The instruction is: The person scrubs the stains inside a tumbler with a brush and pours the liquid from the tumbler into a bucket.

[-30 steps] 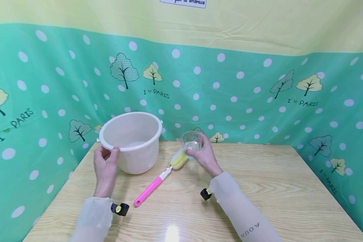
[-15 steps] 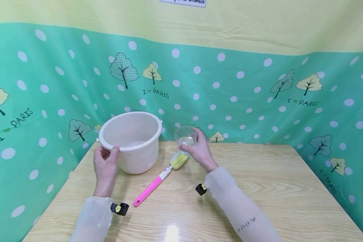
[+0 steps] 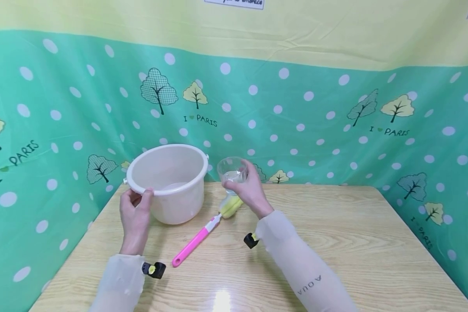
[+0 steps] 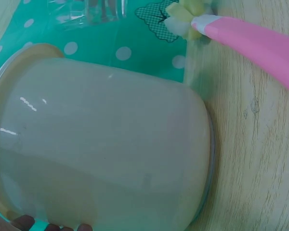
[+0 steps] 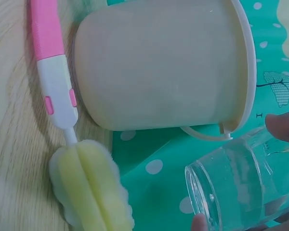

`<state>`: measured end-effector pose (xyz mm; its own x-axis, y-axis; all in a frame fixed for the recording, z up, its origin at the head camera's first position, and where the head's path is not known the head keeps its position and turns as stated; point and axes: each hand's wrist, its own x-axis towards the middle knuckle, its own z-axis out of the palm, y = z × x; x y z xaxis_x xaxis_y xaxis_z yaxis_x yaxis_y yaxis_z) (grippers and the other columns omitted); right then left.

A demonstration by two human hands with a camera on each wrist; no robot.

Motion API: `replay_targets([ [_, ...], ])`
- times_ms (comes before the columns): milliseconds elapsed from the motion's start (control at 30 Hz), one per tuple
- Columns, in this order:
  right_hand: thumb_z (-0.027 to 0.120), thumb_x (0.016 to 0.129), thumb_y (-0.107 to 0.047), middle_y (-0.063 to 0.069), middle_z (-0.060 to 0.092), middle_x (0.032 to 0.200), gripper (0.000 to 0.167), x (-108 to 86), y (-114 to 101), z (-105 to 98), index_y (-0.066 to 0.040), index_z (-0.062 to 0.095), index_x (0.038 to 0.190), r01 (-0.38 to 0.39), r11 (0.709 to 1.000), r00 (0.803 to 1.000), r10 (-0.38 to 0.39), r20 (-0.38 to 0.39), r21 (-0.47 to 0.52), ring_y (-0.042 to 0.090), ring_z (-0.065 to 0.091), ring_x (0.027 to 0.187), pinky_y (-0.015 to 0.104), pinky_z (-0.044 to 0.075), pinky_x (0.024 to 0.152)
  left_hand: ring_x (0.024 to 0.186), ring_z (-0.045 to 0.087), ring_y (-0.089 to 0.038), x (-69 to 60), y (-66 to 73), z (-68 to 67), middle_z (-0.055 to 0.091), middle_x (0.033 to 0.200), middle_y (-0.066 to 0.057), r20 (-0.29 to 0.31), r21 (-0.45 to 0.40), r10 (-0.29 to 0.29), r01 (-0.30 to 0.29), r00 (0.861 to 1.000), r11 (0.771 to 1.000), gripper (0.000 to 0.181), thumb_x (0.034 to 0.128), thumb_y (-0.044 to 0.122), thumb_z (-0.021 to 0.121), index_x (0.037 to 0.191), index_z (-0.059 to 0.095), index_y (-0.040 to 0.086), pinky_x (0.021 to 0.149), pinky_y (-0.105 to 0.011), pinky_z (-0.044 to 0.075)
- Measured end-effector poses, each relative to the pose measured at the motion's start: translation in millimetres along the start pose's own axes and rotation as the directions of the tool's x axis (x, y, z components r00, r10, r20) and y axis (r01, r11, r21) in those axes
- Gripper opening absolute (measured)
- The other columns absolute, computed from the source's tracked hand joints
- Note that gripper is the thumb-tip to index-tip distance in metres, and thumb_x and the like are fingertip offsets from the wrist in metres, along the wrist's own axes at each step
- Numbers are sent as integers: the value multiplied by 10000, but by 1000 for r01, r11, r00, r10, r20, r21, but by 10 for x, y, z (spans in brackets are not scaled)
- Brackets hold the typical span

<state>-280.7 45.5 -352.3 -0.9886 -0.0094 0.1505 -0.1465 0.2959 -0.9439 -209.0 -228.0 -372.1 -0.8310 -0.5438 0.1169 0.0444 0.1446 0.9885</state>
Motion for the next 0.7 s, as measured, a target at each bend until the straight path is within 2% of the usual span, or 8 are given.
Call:
replay_targets([
  [400,826,669,-332,10,412,1410,955,90,-145,25,-262,305,1466,48,998,999,-47,18,-45,266,404,1279,531,384,999,1206,379,-189,1,-14,10,396,1344,-57,-3,-2,10,-10,1000,1000,637,920,452,568,1406,353,101,1032,-403,341],
  [567,829,677,-311,30,427,1398,959,106,-211,61,-230,300,1473,61,997,998,-60,28,-39,270,436,1242,534,405,978,1212,373,-191,-8,-3,4,389,1348,-53,-1,-2,4,-4,1000,1000,637,921,461,562,1405,350,105,1037,-409,331],
  [700,837,675,-315,24,436,1379,963,103,-268,91,-250,301,1472,60,997,998,-59,25,-51,259,458,1206,513,435,952,1209,375,-189,-13,0,8,391,1341,-51,-4,-5,3,-3,1000,1000,635,920,458,565,1403,351,104,1037,-406,331],
])
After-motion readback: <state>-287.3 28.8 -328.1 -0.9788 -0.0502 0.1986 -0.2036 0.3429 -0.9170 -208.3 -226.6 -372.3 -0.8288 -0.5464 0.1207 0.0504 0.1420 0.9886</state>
